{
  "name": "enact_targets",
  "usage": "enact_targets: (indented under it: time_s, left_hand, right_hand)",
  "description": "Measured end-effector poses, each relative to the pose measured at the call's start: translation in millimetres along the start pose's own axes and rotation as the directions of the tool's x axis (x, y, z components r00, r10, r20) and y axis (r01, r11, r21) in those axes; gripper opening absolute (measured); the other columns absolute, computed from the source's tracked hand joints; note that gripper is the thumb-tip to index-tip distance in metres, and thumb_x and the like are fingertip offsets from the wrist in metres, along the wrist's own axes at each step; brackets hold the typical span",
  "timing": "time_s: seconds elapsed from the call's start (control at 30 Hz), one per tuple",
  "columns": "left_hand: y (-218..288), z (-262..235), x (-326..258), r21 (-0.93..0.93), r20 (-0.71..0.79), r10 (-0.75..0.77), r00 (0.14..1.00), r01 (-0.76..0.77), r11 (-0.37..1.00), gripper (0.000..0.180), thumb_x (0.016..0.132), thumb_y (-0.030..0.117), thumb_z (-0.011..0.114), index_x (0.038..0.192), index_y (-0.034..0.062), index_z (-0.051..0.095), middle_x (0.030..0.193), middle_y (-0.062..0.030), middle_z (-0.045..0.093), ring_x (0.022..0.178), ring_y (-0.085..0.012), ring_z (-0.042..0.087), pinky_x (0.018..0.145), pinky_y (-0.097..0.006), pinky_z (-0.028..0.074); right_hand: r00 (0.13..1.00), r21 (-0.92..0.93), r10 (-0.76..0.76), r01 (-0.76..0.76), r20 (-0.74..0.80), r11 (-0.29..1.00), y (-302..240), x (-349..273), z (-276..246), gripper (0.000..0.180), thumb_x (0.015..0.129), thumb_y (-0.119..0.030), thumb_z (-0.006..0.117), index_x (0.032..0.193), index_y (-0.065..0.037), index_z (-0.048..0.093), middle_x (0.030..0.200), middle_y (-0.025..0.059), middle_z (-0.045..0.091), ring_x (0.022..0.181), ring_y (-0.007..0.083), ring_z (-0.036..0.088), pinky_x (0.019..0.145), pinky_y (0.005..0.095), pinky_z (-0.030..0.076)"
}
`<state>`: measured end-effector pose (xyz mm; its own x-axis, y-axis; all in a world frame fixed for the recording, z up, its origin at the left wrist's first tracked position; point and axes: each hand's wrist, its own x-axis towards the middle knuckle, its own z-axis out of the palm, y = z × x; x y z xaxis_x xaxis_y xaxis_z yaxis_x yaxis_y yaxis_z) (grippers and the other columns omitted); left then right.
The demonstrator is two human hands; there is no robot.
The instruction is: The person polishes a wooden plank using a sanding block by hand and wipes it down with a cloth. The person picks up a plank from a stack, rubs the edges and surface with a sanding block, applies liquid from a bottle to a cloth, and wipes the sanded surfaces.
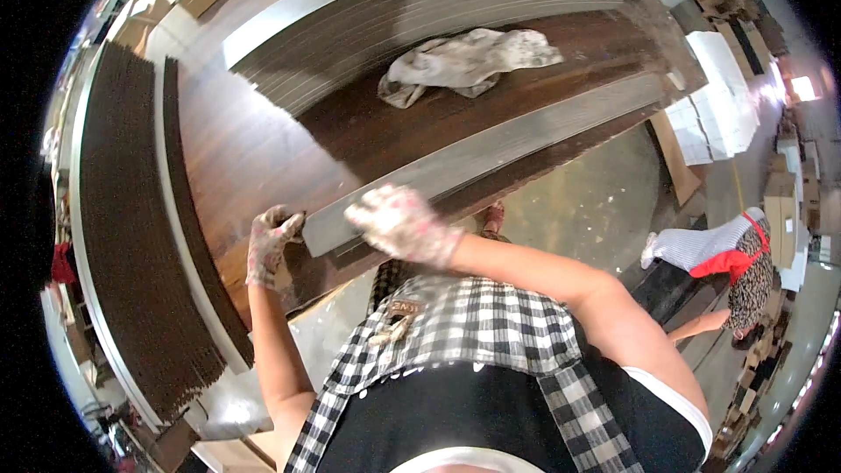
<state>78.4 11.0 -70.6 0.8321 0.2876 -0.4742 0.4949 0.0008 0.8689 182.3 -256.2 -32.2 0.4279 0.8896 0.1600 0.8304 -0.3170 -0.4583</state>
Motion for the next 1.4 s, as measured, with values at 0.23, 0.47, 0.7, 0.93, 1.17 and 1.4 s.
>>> enact_targets:
  time_s: [0.23,0.47,0.7,0.93,1.17,1.4]
  left_hand:
    - [17.3,12.3,-3.1,0.015,-0.015,-0.053,0.998,0.054,0.998,0.013,0.082,0.011,0.074,0.083,0.0005,0.067,0.073,0.0005,0.062,0.066,-0.0093,0.055,0.060,-0.025,0.045]
    - [9.6,32.0,-5.3,0.022,-0.224,0.226,0.948,-0.227,0.974,0.014,0.087,0.002,0.065,0.101,0.0003,0.068,0.091,-0.0031,0.067,0.082,-0.0120,0.060,0.078,-0.027,0.050]
    - [54.5,183.2,19.4,0.457,-0.177,0.740,0.649,-0.612,0.646,0.035,0.090,-0.003,0.056,0.124,0.0036,0.059,0.111,-0.0123,0.065,0.105,-0.0279,0.062,0.095,-0.038,0.048]
    - [60.5,199.7,18.9,0.562,-0.111,0.714,0.692,-0.549,0.619,0.038,0.085,-0.006,0.056,0.122,0.0043,0.060,0.105,-0.0136,0.066,0.096,-0.0320,0.061,0.085,-0.041,0.048]
    - [59.6,196.0,13.8,0.581,-0.091,0.706,0.702,-0.538,0.610,0.039,0.086,-0.005,0.055,0.123,0.0041,0.060,0.103,-0.0138,0.065,0.096,-0.0323,0.060,0.088,-0.042,0.047]
    - [64.3,205.3,14.3,0.616,-0.086,0.740,0.667,-0.548,0.566,0.041,0.083,-0.004,0.057,0.123,0.0061,0.060,0.097,-0.0145,0.063,0.092,-0.0350,0.059,0.083,-0.045,0.046]
  right_hand:
    - [0.928,0.046,-0.373,0.372,0.016,0.927,-35.6,34.2,39.5,0.026,0.088,-0.023,0.056,0.112,-0.016,0.063,0.105,0.0091,0.064,0.090,0.0278,0.061,0.071,0.0443,0.049]
    - [0.915,-0.206,0.257,-0.329,-0.310,0.922,88.6,-84.9,-82.2,0.043,0.072,-0.023,0.075,0.112,-0.009,0.065,0.096,0.0117,0.064,0.094,0.0289,0.060,0.082,0.0409,0.049]
    - [0.824,-0.092,0.389,-0.462,-0.412,0.882,85.1,-79.1,-72.3,0.045,0.075,-0.018,0.076,0.117,-0.008,0.061,0.106,0.0147,0.059,0.101,0.0336,0.055,0.091,0.0439,0.045]
    - [0.787,-0.147,0.426,-0.534,-0.447,0.833,104.2,-90.7,-83.2,0.042,0.077,-0.020,0.074,0.115,-0.009,0.060,0.099,0.0147,0.058,0.100,0.0340,0.055,0.091,0.0442,0.046]
    - [0.623,-0.163,0.527,-0.721,-0.578,0.673,161.6,-126.2,-115.4,0.035,0.082,-0.023,0.070,0.112,-0.007,0.061,0.100,0.0149,0.061,0.100,0.0317,0.058,0.090,0.0453,0.047]
    - [0.888,-0.243,0.430,-0.458,-0.161,0.855,97.3,-92.8,-65.8,0.042,0.091,-0.031,0.060,0.130,-0.017,0.061,0.129,0.0143,0.061,0.121,0.0281,0.054,0.105,0.0440,0.041]
